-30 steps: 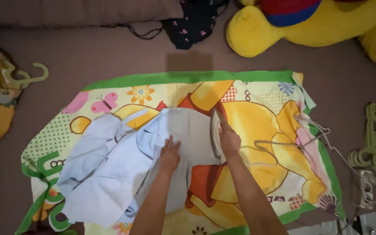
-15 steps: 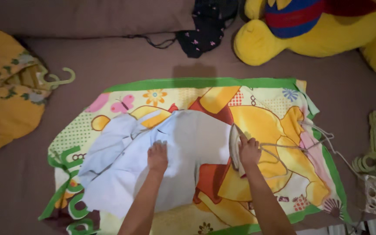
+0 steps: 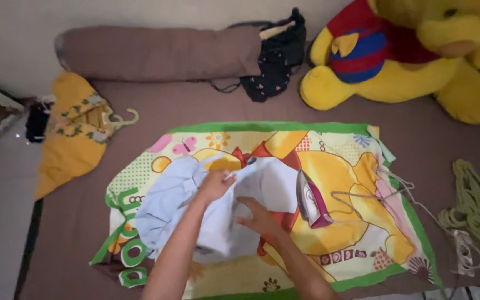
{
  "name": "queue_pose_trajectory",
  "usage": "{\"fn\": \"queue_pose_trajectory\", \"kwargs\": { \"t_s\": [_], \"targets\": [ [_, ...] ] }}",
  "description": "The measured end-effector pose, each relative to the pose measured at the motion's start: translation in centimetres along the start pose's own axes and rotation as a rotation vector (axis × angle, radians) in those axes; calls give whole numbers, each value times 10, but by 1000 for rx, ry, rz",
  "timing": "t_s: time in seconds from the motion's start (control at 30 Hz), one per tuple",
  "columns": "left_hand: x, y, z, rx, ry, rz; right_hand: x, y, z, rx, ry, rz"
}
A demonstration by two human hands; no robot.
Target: The person irons a yellow floral long-sleeved shirt on a bed, then places it on a hanger. They then pick up a white shirt from a pile of clothes on the floor, unfold it, and iron it on the bed.
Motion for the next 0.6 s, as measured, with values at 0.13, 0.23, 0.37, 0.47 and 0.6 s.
{"fn": "queue_pose_trajectory", "kwargs": {
  "t_s": [0.13, 0.23, 0.37, 0.47, 0.6],
  "targets": [
    [68, 4, -54, 132, 367, 158, -97, -6, -18, 87, 117, -139],
    [120, 5, -96, 269, 506, 302, -146, 8, -54, 71, 22, -91],
    [178, 35, -184, 535, 764, 315, -181, 30, -88, 209, 163, -169],
    [227, 73, -249, 634, 857, 341, -200, 36, -125, 324, 288, -319],
    [267, 114, -303, 748, 883, 420, -232, 48, -189, 503, 69, -182]
  ]
}}
Point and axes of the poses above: each hand's wrist, its own y-axis away from the middle knuckle, its own z-axis out of the palm, x = y × z, the point moved 5 cm from there along -y, towards the middle knuckle, and after that the axes turned 8 degrees about z, right-handed, at the moved point
